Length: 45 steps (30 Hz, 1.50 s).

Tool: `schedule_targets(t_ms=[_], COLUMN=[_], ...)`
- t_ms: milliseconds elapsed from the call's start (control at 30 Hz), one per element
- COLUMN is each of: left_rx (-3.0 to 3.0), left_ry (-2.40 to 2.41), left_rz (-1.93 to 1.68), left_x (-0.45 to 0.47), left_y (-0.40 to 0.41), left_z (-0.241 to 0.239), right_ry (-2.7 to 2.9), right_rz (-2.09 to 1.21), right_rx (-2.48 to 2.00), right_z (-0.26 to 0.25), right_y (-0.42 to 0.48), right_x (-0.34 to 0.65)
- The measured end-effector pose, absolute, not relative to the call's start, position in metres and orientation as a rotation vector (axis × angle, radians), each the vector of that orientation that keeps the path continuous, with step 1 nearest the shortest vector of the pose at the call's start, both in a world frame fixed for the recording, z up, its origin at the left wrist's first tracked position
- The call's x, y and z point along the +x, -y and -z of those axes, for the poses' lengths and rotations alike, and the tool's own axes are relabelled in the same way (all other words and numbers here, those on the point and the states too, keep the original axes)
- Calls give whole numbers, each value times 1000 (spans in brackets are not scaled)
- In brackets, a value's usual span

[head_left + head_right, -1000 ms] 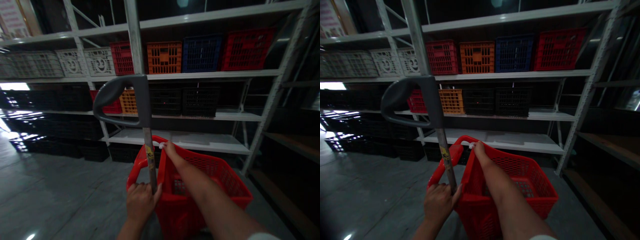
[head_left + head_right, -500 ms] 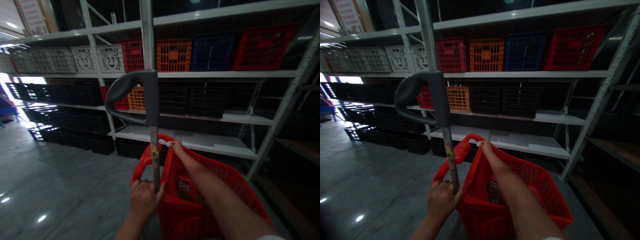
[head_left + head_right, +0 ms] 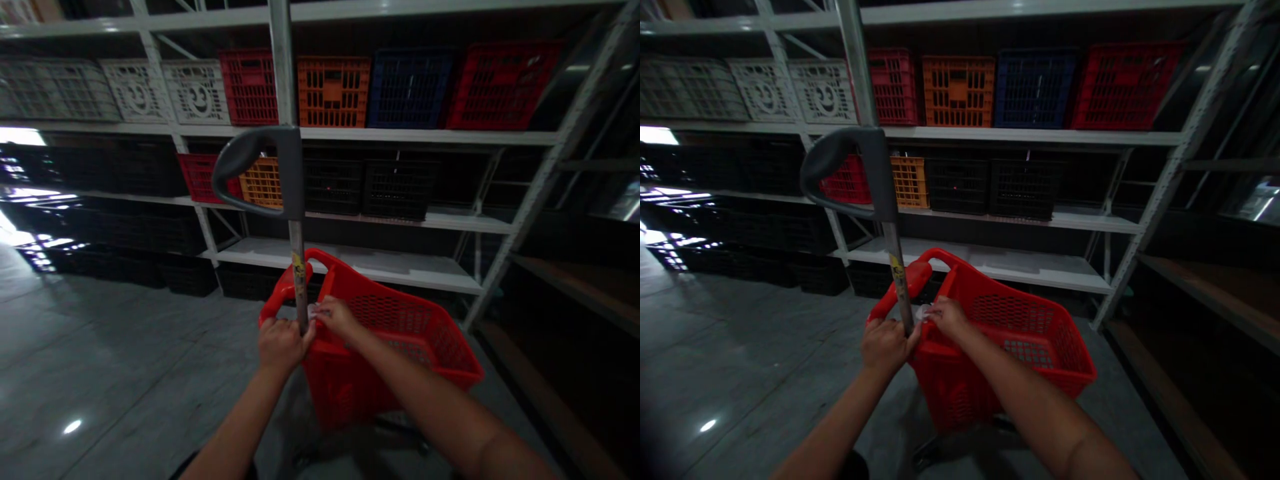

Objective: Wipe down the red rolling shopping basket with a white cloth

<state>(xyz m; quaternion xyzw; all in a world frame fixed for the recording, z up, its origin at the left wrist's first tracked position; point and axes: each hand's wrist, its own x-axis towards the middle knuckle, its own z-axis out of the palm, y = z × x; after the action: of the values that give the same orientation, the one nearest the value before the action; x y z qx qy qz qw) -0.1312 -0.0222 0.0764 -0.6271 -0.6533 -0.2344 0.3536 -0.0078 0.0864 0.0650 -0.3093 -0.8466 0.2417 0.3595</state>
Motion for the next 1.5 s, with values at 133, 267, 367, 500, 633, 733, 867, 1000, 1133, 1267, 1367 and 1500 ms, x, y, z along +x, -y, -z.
schedule_targets(t_ms=[133, 267, 367, 500, 633, 733, 867, 1000, 1133, 1267, 1367, 1500], left_rx=[-1599, -1615, -1615, -1621, -1591, -1560, -1555, -1585, -1576, -1528, -1542, -1557], left_ry=[1707, 1733, 1742, 1761, 1759, 1733, 1710, 1712, 1681, 1675, 1676, 1674], left_rz=[597, 554, 545, 529, 519, 538, 543, 514, 508, 537, 544, 516], left_x=[-129, -128, -129, -130, -129, -128, -129, -137, -147, -151, -152, -156], left_y=[15, 6, -1, -7, -9, -11, -15, -18, -20, -23, -24, -28], left_z=[-77, -80, -81, -80, -81, -81, -82, -83, -81, -78, -78, -79], right_ry=[2170, 1965, 1997, 2010, 1827, 1775, 1848, 1917, 1890, 1819, 1891, 1977], right_rz=[-767, -692, -593, -483, -397, -389, -419, -426, -369, -378, -414, -435], right_rx=[-815, -853, -792, -931, -1153, -1150, -929, -815, -996, -1150, -1033, -916], right_z=[-69, -71, -64, -35, -3, -9, -42, -42, -9, -3, -23, -42], right_y=[-66, -33, -17, -22, -26, -18, -8, -16, -26, -25, -26, -33], right_x=[13, 18, 21, 68, 119, 99, 31, 30, 99, 111, 57, 0])
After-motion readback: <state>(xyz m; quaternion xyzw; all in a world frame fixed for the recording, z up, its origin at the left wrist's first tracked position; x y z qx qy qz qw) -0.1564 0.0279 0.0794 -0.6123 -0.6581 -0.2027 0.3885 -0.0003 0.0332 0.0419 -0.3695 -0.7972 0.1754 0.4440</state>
